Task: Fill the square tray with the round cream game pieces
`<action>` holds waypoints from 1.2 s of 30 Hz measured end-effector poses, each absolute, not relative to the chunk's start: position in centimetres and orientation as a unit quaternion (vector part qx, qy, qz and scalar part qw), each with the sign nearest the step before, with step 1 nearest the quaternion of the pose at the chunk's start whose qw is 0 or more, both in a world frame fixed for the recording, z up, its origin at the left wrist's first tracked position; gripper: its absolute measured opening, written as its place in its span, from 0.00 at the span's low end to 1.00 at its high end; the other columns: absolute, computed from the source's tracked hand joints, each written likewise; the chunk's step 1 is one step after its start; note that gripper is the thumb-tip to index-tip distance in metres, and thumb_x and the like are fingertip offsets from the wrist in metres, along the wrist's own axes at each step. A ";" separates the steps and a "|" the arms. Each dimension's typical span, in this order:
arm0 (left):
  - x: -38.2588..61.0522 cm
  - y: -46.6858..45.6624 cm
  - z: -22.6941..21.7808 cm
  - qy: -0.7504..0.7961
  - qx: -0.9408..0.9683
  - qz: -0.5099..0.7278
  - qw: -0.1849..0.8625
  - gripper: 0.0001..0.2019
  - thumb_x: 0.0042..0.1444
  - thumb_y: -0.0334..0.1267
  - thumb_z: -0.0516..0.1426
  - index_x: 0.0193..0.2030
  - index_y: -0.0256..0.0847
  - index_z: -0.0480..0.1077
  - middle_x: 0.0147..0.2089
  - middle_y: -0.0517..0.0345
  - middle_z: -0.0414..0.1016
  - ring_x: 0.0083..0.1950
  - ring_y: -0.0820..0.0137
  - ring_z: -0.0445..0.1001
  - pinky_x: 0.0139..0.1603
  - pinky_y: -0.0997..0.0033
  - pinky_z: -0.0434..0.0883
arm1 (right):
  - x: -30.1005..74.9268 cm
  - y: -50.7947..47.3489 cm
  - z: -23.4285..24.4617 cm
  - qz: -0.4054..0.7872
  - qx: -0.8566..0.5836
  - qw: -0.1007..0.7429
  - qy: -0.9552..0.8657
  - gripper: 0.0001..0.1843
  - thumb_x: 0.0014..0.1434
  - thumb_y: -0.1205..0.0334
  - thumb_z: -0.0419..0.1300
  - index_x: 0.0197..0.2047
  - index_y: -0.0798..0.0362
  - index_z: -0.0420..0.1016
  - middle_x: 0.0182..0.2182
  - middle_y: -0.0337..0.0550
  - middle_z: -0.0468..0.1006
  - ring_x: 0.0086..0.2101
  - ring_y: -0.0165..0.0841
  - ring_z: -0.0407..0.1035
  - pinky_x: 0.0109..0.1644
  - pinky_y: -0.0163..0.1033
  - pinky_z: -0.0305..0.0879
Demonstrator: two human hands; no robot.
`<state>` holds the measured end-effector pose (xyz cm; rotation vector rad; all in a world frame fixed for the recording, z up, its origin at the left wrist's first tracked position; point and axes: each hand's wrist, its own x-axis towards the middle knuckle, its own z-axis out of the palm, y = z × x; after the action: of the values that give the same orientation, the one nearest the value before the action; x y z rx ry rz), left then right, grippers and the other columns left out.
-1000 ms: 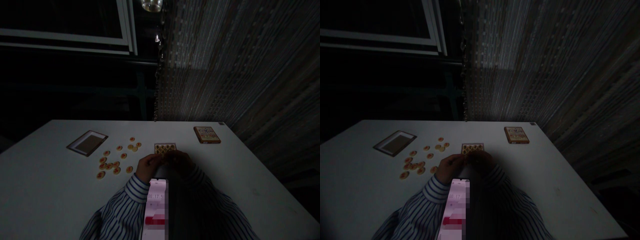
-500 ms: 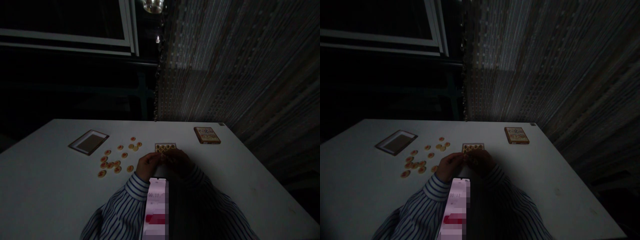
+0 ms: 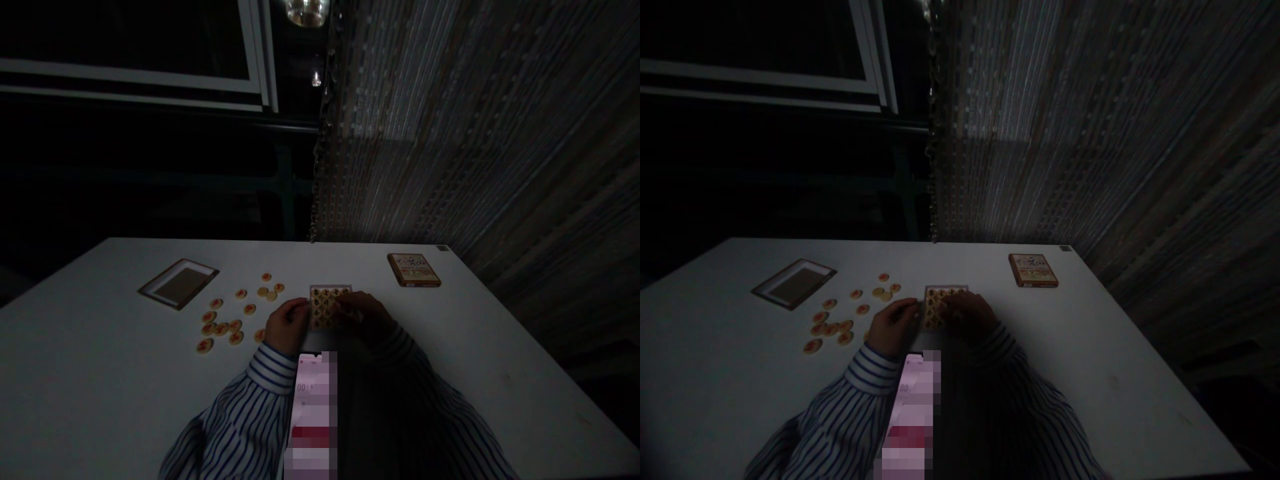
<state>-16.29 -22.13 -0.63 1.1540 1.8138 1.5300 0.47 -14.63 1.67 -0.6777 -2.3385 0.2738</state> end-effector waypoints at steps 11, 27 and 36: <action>-16.3 -21.9 -2.2 0.693 0.501 0.447 0.261 0.16 0.44 0.38 0.53 0.42 0.37 0.67 0.37 0.51 0.74 0.38 0.67 0.71 0.40 0.67 0.68 | 1.1 -13.9 2.0 0.070 -0.280 0.287 -0.913 0.14 0.47 0.56 0.54 0.37 0.52 0.72 0.30 0.45 0.76 0.29 0.33 0.68 0.32 0.37 0.63; -16.4 -21.7 -2.4 0.707 0.522 0.405 0.252 0.16 0.44 0.34 0.54 0.43 0.39 0.67 0.39 0.55 0.73 0.39 0.69 0.72 0.42 0.69 0.68 | 2.4 -13.7 1.7 0.098 -0.247 0.303 -0.915 0.14 0.49 0.59 0.53 0.39 0.53 0.69 0.31 0.44 0.75 0.32 0.30 0.67 0.35 0.36 0.62; -16.4 -21.7 -2.5 0.698 0.534 0.407 0.249 0.16 0.44 0.33 0.53 0.42 0.38 0.66 0.39 0.55 0.73 0.41 0.70 0.71 0.43 0.71 0.68 | 2.7 -13.5 1.2 0.080 -0.281 0.264 -0.919 0.15 0.48 0.59 0.54 0.40 0.54 0.69 0.32 0.45 0.74 0.32 0.31 0.67 0.34 0.36 0.62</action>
<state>-16.41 -21.70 -2.50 1.4538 1.9022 1.1102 2.74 -13.47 1.19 -0.7605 -2.4836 0.2173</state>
